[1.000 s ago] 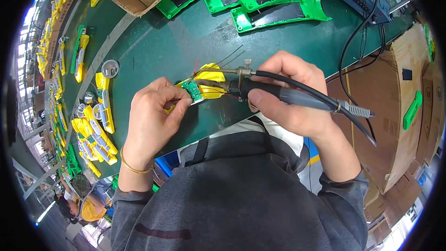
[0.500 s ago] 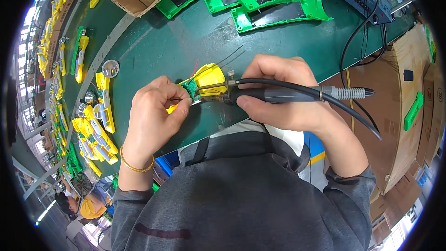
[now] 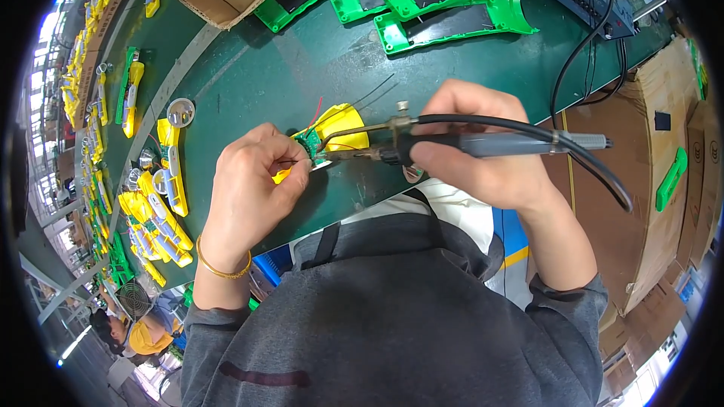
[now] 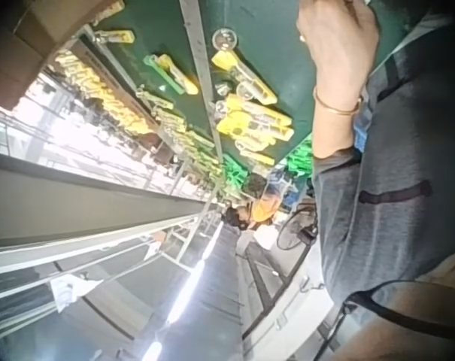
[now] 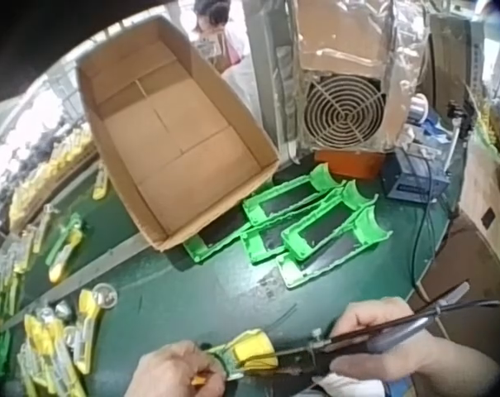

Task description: Soldering electronic components and wires onto circuit boards for flashlight assembly on a production line.

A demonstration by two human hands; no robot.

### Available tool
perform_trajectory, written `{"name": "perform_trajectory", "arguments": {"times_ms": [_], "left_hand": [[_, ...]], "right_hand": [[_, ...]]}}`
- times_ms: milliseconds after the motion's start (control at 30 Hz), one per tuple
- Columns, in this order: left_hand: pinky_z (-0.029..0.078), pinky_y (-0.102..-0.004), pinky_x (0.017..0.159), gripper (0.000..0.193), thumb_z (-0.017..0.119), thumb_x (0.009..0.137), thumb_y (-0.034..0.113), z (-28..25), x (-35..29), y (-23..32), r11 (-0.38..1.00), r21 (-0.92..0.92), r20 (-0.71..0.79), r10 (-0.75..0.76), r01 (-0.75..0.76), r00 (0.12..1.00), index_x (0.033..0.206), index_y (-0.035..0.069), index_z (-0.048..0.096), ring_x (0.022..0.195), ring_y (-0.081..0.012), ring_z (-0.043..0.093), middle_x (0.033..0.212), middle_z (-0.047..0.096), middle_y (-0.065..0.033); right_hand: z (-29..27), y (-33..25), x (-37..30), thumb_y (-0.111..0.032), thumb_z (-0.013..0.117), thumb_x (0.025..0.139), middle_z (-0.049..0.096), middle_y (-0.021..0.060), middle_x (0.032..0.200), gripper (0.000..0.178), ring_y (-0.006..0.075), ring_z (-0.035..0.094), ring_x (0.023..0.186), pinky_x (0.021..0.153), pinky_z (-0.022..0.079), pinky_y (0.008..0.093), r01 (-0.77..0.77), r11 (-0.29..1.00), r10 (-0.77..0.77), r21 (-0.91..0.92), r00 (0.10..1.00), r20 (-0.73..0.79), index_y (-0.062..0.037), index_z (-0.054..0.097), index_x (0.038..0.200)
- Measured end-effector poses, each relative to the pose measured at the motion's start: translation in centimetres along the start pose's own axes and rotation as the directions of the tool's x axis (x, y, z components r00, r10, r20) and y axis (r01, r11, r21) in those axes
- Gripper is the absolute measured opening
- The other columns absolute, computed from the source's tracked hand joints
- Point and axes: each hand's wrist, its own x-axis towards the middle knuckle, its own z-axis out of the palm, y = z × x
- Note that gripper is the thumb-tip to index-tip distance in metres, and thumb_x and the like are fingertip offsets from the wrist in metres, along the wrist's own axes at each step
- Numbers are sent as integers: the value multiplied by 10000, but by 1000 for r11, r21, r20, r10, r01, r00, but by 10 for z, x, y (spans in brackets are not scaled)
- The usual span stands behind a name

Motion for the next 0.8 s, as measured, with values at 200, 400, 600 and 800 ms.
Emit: {"name": "perform_trajectory", "arguments": {"times_ms": [200, 400, 600, 800], "left_hand": [[468, -309, 577, 43, 639, 686, 11, 0, 4, -1, 1000, 8, 7, 13, -13, 1000, 720, -7, 623, 608, -238, 580, 690, 566, -117], [468, -330, 580, 45, 638, 687, 0, -6, 11, 6, 998, 26, 29, 50, -51, 998, 726, 2, 616, 620, -259, 582, 691, 561, -118], [462, -372, 594, 79, 648, 698, 12, -6, -3, 13, 987, 144, 4, 69, -69, 998, 760, 37, 606, 668, -307, 575, 730, 554, -117], [469, -381, 620, 68, 636, 763, 75, -15, 41, 47, 977, 67, -165, 209, -201, 964, 817, 57, 599, 730, -296, 581, 763, 551, -109]], "right_hand": [[-8, 8, -6, -159, 637, 720, 575, 92, 694, 229, 120, 550, 551, 473, 457, 226, 63, 990, -46, 126, 990, -137, 5, 517, 827], [-7, 4, -12, -96, 607, 745, 582, 96, 704, 162, 132, 558, 566, 510, 470, 242, 39, 997, -29, 60, 987, -157, -2, 506, 830], [-37, 18, -30, -243, 595, 830, 567, 99, 704, 246, 162, 552, 551, 522, 458, 239, 304, 915, -144, 267, 861, -487, -34, 490, 909], [-51, 26, -50, -240, 570, 868, 569, 88, 723, 223, 159, 564, 608, 537, 471, 239, 447, 849, -161, 282, 727, -667, -45, 487, 939]]}}
